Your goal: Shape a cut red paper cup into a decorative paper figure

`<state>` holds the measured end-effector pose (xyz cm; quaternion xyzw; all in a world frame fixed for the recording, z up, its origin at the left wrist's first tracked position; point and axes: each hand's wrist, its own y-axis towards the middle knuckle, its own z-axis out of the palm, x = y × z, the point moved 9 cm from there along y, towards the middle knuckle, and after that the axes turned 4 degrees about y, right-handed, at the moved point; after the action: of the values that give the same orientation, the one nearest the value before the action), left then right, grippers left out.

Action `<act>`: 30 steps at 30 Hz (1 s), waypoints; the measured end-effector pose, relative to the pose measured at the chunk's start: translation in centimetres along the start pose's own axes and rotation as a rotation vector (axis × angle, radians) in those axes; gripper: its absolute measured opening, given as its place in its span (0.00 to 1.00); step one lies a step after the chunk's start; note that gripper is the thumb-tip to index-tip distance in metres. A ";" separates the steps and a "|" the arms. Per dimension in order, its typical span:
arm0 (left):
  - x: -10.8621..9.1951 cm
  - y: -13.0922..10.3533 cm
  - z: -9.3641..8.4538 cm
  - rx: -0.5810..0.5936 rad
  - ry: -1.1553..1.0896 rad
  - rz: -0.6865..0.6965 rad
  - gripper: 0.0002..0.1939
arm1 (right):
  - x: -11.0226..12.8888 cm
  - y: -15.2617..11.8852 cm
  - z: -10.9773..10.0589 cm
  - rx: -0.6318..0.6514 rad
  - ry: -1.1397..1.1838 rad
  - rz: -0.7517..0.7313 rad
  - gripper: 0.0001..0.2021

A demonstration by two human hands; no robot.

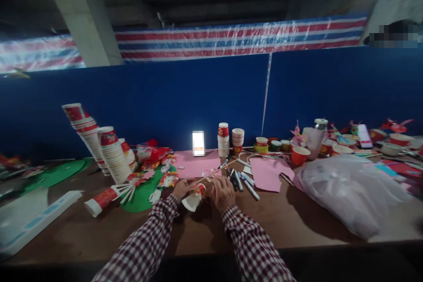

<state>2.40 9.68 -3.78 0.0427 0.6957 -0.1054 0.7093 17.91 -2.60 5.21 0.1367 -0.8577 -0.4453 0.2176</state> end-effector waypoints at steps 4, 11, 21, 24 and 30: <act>-0.2 -0.1 0.1 0.006 0.030 -0.006 0.18 | 0.2 0.0 -0.4 0.027 0.003 0.011 0.11; -0.5 -0.4 0.1 0.007 0.076 0.024 0.18 | 0.7 0.1 -0.2 0.055 0.038 0.019 0.11; -1.1 -0.2 -0.2 -0.014 0.234 0.006 0.19 | 5.1 -7.4 -2.6 0.259 0.321 0.071 0.12; -0.5 0.1 -0.4 0.000 0.241 0.002 0.21 | 9.5 -16.0 -2.6 0.467 0.424 0.145 0.09; -0.6 -0.2 0.0 0.018 0.221 0.030 0.21 | 12.0 -26.5 1.1 0.900 0.499 0.384 0.12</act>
<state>2.32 9.54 -3.16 0.0707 0.7681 -0.0957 0.6292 8.01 -21.91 -14.14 0.1585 -0.8954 0.0590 0.4118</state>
